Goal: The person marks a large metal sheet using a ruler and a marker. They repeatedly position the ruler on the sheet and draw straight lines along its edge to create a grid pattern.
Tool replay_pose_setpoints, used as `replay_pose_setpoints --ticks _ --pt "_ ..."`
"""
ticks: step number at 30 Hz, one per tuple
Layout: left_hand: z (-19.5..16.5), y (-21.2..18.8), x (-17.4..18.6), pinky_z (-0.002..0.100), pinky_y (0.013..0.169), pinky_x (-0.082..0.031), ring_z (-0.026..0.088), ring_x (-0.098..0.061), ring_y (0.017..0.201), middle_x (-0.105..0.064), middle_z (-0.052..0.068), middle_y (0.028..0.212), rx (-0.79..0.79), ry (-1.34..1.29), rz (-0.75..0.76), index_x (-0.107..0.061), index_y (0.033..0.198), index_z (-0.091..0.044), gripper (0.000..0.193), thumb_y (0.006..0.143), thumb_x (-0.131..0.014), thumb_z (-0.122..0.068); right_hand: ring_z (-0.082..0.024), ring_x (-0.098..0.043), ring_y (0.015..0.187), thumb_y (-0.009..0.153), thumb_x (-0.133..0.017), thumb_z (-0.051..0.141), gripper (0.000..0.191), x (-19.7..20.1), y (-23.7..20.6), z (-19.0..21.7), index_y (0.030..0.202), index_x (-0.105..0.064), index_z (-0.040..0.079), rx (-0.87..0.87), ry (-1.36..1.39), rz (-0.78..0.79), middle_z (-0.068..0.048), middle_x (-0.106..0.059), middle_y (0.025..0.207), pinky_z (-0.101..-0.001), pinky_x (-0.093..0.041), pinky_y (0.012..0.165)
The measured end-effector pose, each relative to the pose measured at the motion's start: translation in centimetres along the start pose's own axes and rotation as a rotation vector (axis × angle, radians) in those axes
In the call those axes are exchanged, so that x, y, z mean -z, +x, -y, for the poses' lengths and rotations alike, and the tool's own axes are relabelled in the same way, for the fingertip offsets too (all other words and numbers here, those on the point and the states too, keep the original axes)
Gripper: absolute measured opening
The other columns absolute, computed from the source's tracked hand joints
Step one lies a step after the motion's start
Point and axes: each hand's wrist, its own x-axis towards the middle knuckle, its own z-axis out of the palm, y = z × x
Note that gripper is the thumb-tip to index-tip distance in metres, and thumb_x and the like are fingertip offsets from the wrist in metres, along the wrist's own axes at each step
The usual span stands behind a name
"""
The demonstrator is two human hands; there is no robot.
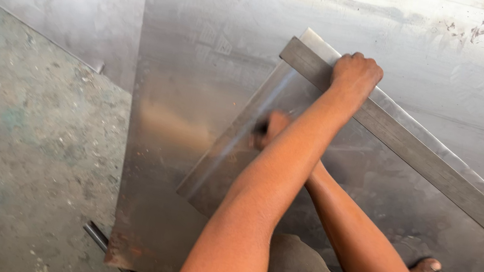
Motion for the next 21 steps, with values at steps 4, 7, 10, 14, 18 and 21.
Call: replay_pose_setpoints --ticks 4,7,10,14,18,21 --pt "0.0 -0.1 -0.7 0.035 0.083 -0.058 0.022 -0.067 0.102 -0.073 0.004 0.096 -0.006 -0.007 -0.061 -0.076 0.089 -0.013 0.013 0.078 -0.078 -0.007 -0.029 -0.069 0.094 0.091 -0.077 0.018 0.019 1.3 3.2 -1.0 0.104 -0.071 0.005 -0.128 -0.05 -0.738 -0.011 -0.07 0.109 -0.0414 -0.053 0.085" --pt "0.1 -0.1 -0.8 0.035 0.082 -0.058 0.022 -0.068 0.101 -0.073 0.004 0.096 -0.018 0.003 -0.064 -0.076 0.088 -0.012 0.011 0.079 -0.078 -0.007 -0.029 -0.067 0.095 0.093 -0.076 0.018 0.018 2.6 4.1 -0.4 0.105 -0.07 0.005 -0.126 -0.12 -0.806 -0.008 -0.067 0.11 -0.0414 -0.052 0.085" --pt "0.2 -0.1 -0.8 0.035 0.082 -0.058 0.021 -0.068 0.1 -0.074 0.005 0.094 -0.02 -0.014 -0.072 -0.076 0.087 -0.012 0.011 0.077 -0.078 -0.007 -0.029 -0.066 0.093 0.094 -0.076 0.016 0.018 3.0 3.6 0.2 0.106 -0.07 0.005 -0.081 -0.135 -0.8 -0.009 -0.066 0.109 -0.0405 -0.052 0.084" --pt "0.2 0.0 -0.9 0.035 0.081 -0.058 0.022 -0.069 0.099 -0.074 0.006 0.094 -0.017 -0.012 -0.087 -0.076 0.086 -0.011 0.009 0.077 -0.079 -0.008 -0.027 -0.067 0.09 0.093 -0.076 0.014 0.016 3.2 3.5 0.5 0.103 -0.07 0.005 -0.012 -0.144 -0.839 -0.008 -0.067 0.105 -0.0389 -0.053 0.08" --pt "0.3 0.2 -1.3 0.033 0.082 -0.058 0.021 -0.069 0.1 -0.074 0.006 0.094 -0.013 -0.024 -0.031 -0.076 0.087 -0.011 0.01 0.078 -0.079 -0.007 -0.027 -0.065 0.083 0.094 -0.074 0.011 0.009 3.5 4.9 0.1 0.098 -0.071 0.003 -0.083 -0.207 -0.77 -0.01 -0.066 0.102 -0.0397 -0.052 0.074" --pt "0.3 0.4 -1.4 0.034 0.08 -0.059 0.022 -0.069 0.1 -0.073 0.006 0.096 -0.014 -0.011 -0.064 -0.076 0.088 -0.01 0.015 0.075 -0.079 -0.003 -0.027 -0.066 0.085 0.092 -0.075 0.012 0.012 4.0 5.0 0.5 0.1 -0.071 0.004 -0.108 -0.212 -0.718 -0.01 -0.067 0.102 -0.0399 -0.053 0.077"
